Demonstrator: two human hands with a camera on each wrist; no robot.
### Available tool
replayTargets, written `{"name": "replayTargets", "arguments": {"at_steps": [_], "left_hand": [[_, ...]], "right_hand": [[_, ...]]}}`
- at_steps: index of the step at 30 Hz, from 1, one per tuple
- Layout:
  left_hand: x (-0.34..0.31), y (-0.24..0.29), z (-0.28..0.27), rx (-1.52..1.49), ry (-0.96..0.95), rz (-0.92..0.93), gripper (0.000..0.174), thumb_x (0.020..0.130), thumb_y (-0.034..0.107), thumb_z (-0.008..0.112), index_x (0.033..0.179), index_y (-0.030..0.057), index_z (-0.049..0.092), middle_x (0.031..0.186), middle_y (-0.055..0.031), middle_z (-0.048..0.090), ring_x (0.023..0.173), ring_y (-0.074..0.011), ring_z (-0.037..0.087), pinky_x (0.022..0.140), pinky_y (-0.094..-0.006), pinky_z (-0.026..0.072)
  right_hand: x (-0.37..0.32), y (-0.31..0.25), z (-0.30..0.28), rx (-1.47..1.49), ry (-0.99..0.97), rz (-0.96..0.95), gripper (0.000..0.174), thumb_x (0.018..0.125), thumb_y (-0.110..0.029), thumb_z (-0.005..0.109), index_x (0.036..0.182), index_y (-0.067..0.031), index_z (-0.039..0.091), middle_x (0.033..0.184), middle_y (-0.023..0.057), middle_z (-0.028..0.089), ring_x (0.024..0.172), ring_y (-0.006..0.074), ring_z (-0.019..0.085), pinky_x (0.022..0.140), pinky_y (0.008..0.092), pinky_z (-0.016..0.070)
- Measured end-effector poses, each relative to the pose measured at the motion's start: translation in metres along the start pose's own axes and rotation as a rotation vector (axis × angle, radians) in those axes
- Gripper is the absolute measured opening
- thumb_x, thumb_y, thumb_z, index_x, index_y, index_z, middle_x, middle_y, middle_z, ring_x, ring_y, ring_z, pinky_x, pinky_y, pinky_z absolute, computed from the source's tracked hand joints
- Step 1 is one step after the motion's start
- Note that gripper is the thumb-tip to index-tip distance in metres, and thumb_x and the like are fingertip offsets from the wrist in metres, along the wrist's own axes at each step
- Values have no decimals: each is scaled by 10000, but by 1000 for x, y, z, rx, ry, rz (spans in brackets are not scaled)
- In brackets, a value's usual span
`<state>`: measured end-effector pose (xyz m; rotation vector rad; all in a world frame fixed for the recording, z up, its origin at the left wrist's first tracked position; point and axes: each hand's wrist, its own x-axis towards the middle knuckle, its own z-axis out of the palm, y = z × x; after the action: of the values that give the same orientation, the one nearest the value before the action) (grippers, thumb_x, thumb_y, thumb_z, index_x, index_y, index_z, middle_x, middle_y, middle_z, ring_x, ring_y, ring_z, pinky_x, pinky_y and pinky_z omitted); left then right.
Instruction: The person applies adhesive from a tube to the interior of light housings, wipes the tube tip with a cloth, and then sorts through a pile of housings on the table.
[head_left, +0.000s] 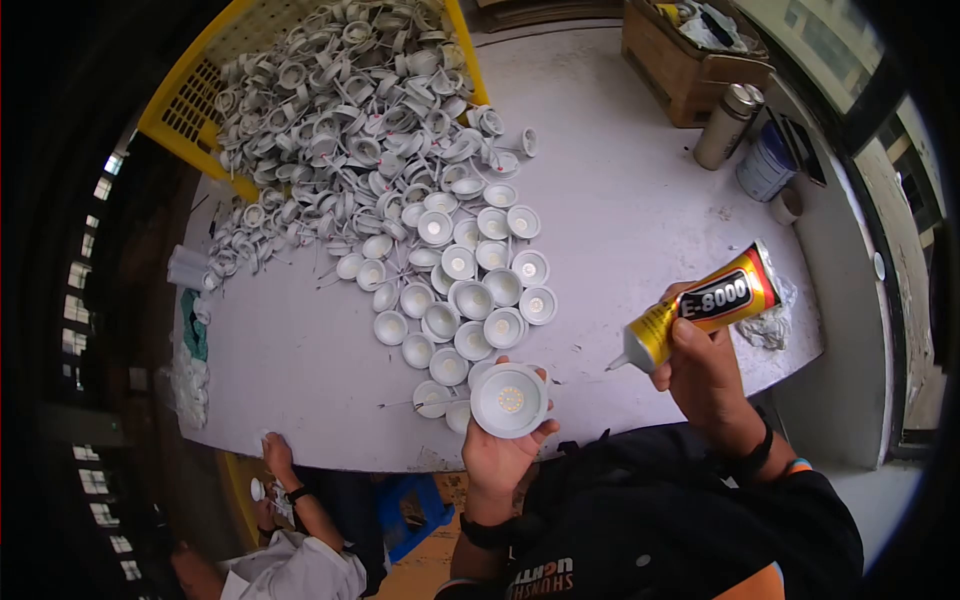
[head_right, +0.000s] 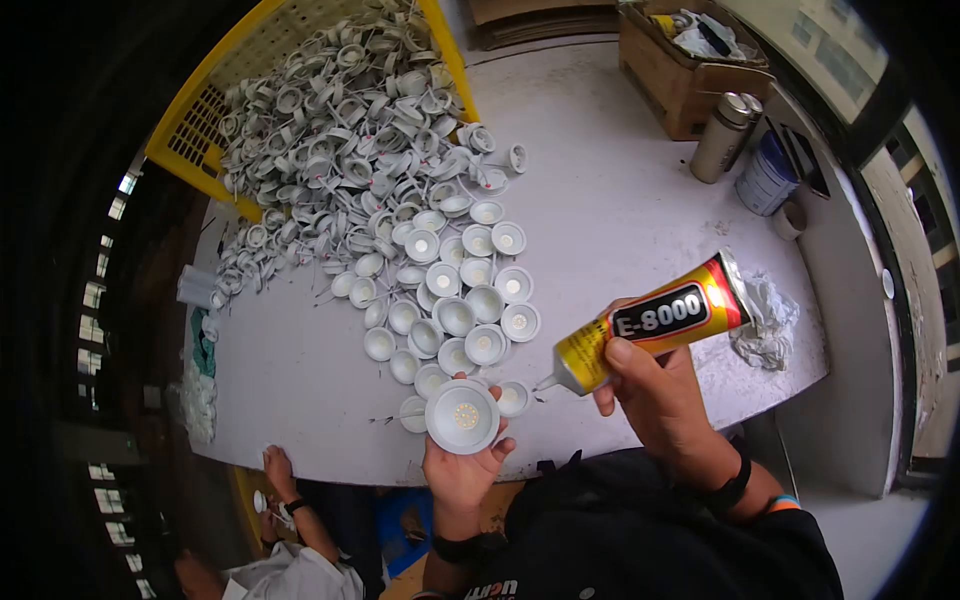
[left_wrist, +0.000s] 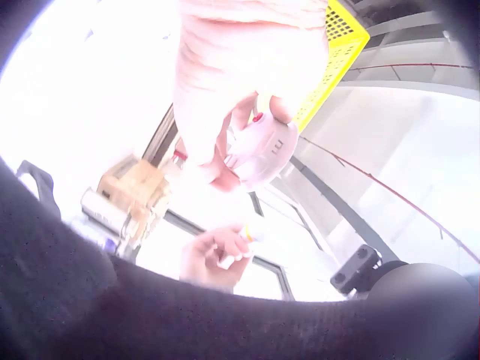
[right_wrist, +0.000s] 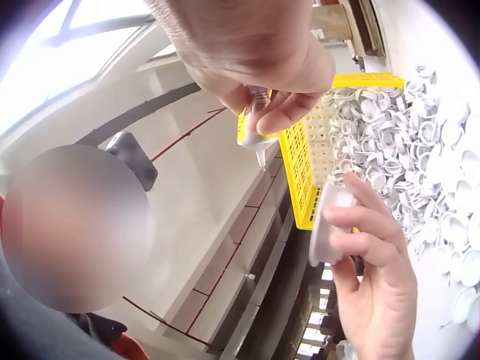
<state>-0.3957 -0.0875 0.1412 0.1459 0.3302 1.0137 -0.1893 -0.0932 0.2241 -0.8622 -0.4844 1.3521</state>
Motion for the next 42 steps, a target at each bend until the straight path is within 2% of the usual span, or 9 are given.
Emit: {"name": "replayTargets", "arguments": {"at_steps": [7, 12, 20, 22, 27, 32, 36, 38, 42], "left_hand": [[-16, 115, -139, 268, 610, 352, 523, 832, 465, 341, 1117, 29, 394, 1075, -158, 482, 971, -316, 483, 780, -402, 437], [-22, 188, -234, 266, 894, 532, 524, 820, 451, 389, 1103, 11, 395, 1107, -157, 438, 1022, -316, 436, 828, -401, 430], [-24, 209, -257, 175, 1252, 645, 524, 805, 421, 427, 1085, -19, 384, 1042, -156, 424, 935, -269, 469, 812, -380, 439], [-29, 177, -238, 531, 1331, 545, 493, 797, 419, 435, 1046, -6, 414, 961, -127, 459, 836, -221, 493, 695, -344, 455], [-19, 97, -204, 940, 1194, 26, 453, 738, 413, 554, 880, -14, 500, 743, -106, 528, 597, -168, 534, 467, -274, 449], [-2, 93, -222, 1124, 1194, 118, 315, 711, 285, 599, 792, -9, 522, 664, -79, 531, 516, -137, 521, 371, -241, 427], [1, 99, -211, 1125, 1200, 120, 298, 715, 235, 565, 862, -17, 507, 718, -92, 539, 571, -161, 537, 445, -259, 464], [-3, 99, -190, 717, 1082, 353, 343, 723, 227, 536, 955, -15, 464, 775, -103, 537, 681, -202, 563, 573, -289, 484], [-20, 88, -136, 462, 739, 324, 357, 753, 208, 486, 1022, -19, 429, 887, -161, 541, 731, -250, 566, 636, -317, 486]], "right_hand": [[9, 14, -17, -76, 103, 14, 411, 700, -200, 608, 1020, -45, 402, 725, 49, 504, 482, 80, 472, 424, 161, 384], [16, 22, -18, 37, 24, 67, 385, 717, -201, 600, 1019, -70, 402, 801, 75, 507, 476, 91, 468, 425, 172, 389], [24, 27, -13, 55, 139, 144, 280, 754, -154, 566, 984, -73, 429, 839, 41, 510, 547, 77, 482, 454, 177, 384], [25, 29, -18, 59, 144, 166, 242, 761, -151, 564, 960, -70, 454, 818, 14, 513, 575, 60, 477, 455, 181, 378], [22, 28, -19, 73, 125, 220, 205, 755, -178, 588, 901, -81, 481, 747, -3, 518, 530, 65, 476, 419, 183, 366], [9, 18, -18, 13, 73, 211, 237, 760, -208, 579, 925, -80, 467, 754, 25, 526, 512, 74, 464, 411, 187, 363], [-1, 11, -20, 19, 65, 152, 255, 759, -203, 577, 940, -50, 481, 723, 33, 531, 505, 98, 485, 413, 198, 373], [-7, 6, -21, 13, 71, 123, 255, 760, -201, 573, 942, -49, 480, 722, 36, 529, 510, 101, 486, 414, 200, 374], [-9, 5, -27, -28, 83, 82, 270, 760, -192, 562, 963, -40, 466, 755, 62, 540, 512, 101, 488, 412, 196, 380]]}}
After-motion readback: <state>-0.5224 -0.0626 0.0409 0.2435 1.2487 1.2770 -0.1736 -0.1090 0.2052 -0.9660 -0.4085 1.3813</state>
